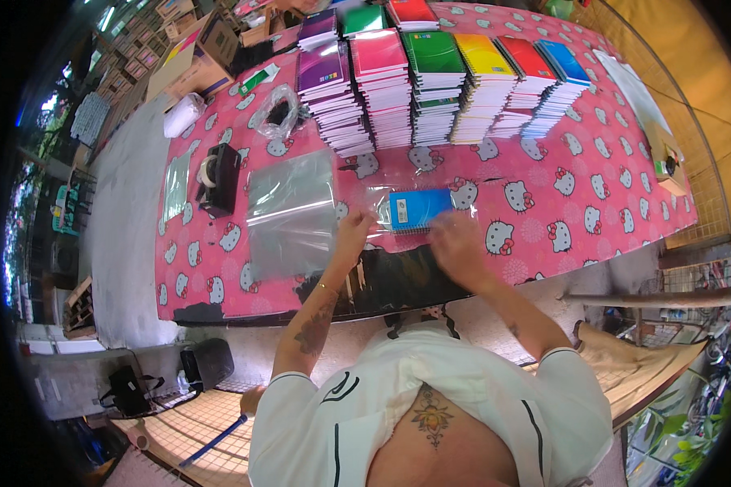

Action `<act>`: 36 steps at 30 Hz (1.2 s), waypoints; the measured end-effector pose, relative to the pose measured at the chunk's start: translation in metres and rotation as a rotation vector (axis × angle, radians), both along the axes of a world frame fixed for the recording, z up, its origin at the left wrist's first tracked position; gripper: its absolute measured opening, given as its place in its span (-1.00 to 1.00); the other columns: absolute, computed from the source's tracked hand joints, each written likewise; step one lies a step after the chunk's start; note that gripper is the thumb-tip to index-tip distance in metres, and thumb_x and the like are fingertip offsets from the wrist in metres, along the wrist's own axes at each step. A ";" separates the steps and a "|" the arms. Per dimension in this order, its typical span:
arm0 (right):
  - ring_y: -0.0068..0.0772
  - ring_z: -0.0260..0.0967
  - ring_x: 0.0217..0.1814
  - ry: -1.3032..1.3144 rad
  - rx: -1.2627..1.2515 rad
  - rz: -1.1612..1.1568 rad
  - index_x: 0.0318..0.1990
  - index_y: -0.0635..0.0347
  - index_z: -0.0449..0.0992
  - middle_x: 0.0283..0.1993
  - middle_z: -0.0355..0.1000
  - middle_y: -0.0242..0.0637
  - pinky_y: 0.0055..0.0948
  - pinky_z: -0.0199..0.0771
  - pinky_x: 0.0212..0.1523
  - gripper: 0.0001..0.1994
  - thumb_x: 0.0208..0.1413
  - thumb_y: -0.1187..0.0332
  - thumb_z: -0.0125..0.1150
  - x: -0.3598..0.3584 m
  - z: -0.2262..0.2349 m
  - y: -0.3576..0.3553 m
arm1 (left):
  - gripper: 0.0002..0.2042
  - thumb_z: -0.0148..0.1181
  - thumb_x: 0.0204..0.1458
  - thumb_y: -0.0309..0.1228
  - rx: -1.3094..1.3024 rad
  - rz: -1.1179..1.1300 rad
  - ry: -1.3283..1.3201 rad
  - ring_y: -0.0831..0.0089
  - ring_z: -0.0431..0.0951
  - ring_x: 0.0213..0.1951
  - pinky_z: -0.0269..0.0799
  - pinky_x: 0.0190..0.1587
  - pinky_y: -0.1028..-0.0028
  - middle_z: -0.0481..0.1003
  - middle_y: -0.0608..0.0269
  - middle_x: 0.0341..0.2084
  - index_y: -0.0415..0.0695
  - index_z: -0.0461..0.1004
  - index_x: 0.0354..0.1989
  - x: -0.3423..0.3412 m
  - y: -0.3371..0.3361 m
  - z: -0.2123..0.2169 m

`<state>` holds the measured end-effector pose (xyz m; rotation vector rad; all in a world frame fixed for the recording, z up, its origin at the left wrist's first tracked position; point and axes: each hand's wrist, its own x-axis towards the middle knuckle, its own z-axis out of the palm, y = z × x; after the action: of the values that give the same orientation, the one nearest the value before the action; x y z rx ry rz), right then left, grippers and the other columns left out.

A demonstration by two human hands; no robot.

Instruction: The person packages small colorful notebooks into plastic sleeves by hand, secures the sleeves with tape, and organizes the items on a table.

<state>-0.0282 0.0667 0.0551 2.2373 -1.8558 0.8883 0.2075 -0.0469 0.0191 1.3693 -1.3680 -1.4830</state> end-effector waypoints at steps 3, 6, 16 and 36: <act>-0.07 0.22 0.28 0.004 0.083 0.075 0.22 0.13 0.37 0.23 0.32 -0.17 0.05 0.12 0.26 -0.46 0.09 0.15 0.23 0.040 -0.001 0.007 | -0.80 0.15 0.16 -0.39 0.045 -0.005 0.043 0.55 0.53 -0.31 0.39 -0.19 0.56 0.56 0.29 -0.39 -0.29 0.55 -0.21 0.010 -0.003 -0.020; -0.09 0.13 0.37 0.045 0.171 0.004 0.26 0.12 0.33 0.32 0.24 -0.16 0.07 0.00 0.37 -0.43 0.13 0.07 0.18 0.041 -0.007 0.007 | -0.82 0.11 0.20 -0.40 -0.148 0.023 0.051 0.52 0.54 -0.26 0.41 -0.14 0.53 0.57 0.27 -0.35 -0.27 0.54 -0.20 -0.017 -0.016 -0.002; -0.15 0.17 0.33 0.090 0.152 0.035 0.22 0.07 0.39 0.29 0.27 -0.21 0.08 0.08 0.32 -0.46 0.07 0.13 0.22 0.047 -0.004 0.000 | -0.82 0.14 -0.04 -0.46 -0.927 -0.477 -1.019 -0.06 0.50 -0.10 0.40 0.02 0.05 0.50 -0.04 -0.19 -0.18 0.54 -0.24 -0.106 -0.132 -0.005; -0.01 0.03 0.44 0.097 0.176 0.081 0.26 0.17 0.31 0.32 0.24 -0.09 0.18 -0.06 0.37 -0.40 0.09 0.10 0.19 0.036 -0.017 -0.002 | -0.76 0.22 -0.04 -0.40 -1.013 -0.611 -0.747 0.08 0.59 -0.15 0.47 -0.02 0.14 0.57 0.07 -0.19 -0.19 0.55 -0.18 -0.073 -0.004 0.046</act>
<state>0.0074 0.0642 0.0380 2.4256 -1.8793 0.6361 0.1343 -0.0509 0.0647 0.8276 -2.6629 -0.3040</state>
